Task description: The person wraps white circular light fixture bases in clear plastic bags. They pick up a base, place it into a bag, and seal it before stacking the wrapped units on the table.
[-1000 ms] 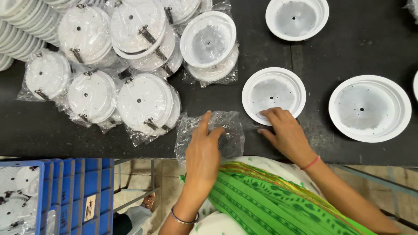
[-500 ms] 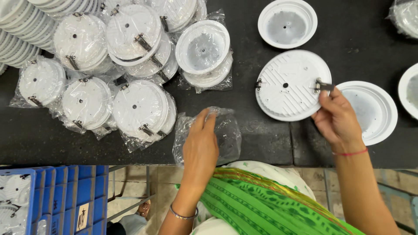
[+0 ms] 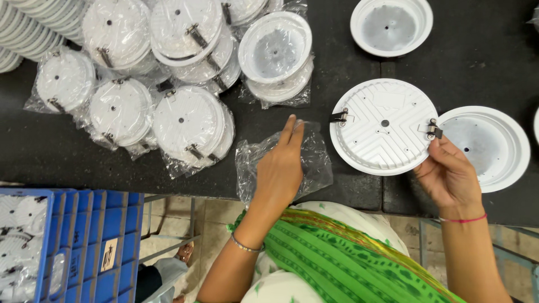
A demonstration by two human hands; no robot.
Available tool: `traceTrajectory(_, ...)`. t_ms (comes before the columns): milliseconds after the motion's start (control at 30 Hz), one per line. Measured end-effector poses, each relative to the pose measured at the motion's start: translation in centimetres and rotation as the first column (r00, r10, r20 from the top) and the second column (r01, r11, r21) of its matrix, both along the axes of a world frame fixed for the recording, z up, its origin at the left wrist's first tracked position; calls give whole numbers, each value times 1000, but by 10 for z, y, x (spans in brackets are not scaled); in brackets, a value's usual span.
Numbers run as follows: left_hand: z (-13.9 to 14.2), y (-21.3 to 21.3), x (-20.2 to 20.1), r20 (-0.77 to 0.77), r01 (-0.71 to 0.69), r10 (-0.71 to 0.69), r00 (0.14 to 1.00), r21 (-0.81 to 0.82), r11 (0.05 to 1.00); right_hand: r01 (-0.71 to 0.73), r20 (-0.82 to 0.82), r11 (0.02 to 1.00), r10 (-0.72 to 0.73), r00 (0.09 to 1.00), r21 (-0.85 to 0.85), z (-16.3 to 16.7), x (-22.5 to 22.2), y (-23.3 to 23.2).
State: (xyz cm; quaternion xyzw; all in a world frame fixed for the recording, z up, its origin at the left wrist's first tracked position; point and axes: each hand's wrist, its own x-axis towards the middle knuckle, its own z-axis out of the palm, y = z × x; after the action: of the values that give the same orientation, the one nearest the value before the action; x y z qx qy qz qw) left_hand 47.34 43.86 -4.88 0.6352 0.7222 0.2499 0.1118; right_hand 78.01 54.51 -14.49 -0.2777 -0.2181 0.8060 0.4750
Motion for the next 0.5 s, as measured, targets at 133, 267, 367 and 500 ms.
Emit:
traceTrajectory(133,-6,5,3,-26,-31,31,999,-30,999,-25,10,1000,25,1000,-12,-3,0,-1)
traceTrajectory(267,-8,8,3,-23,-19,17,1000,-119,993,-99,-4,995,99,995,-7,-10,6,-7)
traceTrajectory(367,-8,9,9,-2,25,-26,1000,-138,990,-235,34,972,235,971,-4,-14,3,-12)
traceTrajectory(500,-10,11,27,-10,74,-78,997,-222,972,-276,-2,955,277,961,-108,-16,-13,-25)
